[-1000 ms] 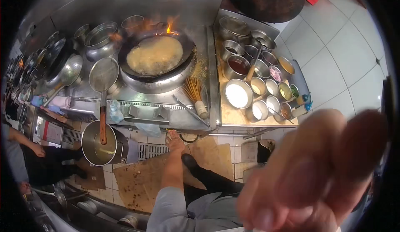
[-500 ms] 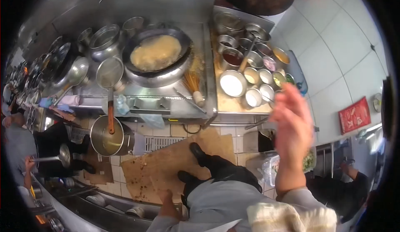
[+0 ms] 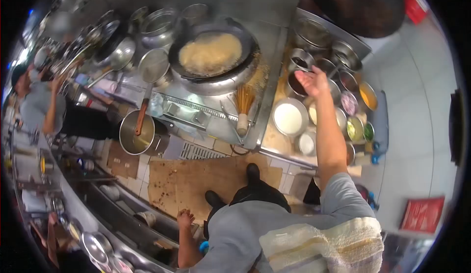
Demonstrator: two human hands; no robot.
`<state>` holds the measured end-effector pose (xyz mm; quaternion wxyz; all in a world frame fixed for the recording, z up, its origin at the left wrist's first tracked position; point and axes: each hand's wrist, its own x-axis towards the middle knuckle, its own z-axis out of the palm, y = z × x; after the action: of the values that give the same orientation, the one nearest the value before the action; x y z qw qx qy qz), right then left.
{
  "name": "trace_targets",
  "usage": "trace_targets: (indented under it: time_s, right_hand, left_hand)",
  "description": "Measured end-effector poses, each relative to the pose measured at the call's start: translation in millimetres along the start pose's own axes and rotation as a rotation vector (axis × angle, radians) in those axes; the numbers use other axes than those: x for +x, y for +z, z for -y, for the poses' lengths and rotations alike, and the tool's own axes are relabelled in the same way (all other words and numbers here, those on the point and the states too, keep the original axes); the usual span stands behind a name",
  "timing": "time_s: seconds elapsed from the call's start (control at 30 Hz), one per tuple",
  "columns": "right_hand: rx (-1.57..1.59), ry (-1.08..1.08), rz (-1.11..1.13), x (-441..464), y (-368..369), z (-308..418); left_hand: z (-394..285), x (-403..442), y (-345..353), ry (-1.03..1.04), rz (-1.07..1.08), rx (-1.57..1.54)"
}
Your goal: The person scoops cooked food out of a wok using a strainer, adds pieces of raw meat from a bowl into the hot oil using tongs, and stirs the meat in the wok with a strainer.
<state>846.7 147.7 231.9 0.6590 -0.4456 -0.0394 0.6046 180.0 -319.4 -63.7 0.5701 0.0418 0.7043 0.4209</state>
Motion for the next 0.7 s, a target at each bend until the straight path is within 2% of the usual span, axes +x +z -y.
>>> trace_targets:
  time_s: [0.07,0.13,0.2,0.23,0.33,0.37,0.43,0.47,0.6,0.67,0.7]
  right_hand:
    - [0.072,0.023,0.086,59,-3,23]
    - [0.142,0.046,0.153,92,-1,32]
    - [0.169,-0.052,0.119,110,8,43]
    - [0.16,-0.03,0.127,122,1,46]
    - [0.079,-0.013,0.404,182,-39,58]
    - [0.081,-0.012,0.411,168,-29,55]
    - [-0.053,-0.124,0.127,92,2,40]
    - [-0.047,-0.135,0.131,59,13,33]
    - [-0.38,-0.207,0.121,-22,38,-14]
    - [-0.483,-0.207,0.137,-25,46,-34]
    - [-0.664,-0.262,0.162,-14,47,-48]
  left_hand:
    - [-30,-38,63,0.029,-0.039,-0.033]
    - [-79,-95,129,0.113,0.073,-0.275]
    - [-169,-188,218,0.266,0.216,-0.299]
    - [-199,-218,243,0.408,0.428,-0.32]
    - [-259,-308,287,0.801,1.134,-0.401]
    - [-271,-328,300,0.836,1.351,-0.443]
    - [-295,-359,321,0.85,1.724,-0.506]
    - [-305,-368,332,0.835,1.84,-0.529]
    - [-314,-383,352,0.802,2.022,-0.576]
    - [-317,-387,356,0.791,2.071,-0.58]
    - [-323,-391,356,0.791,2.096,-0.586]
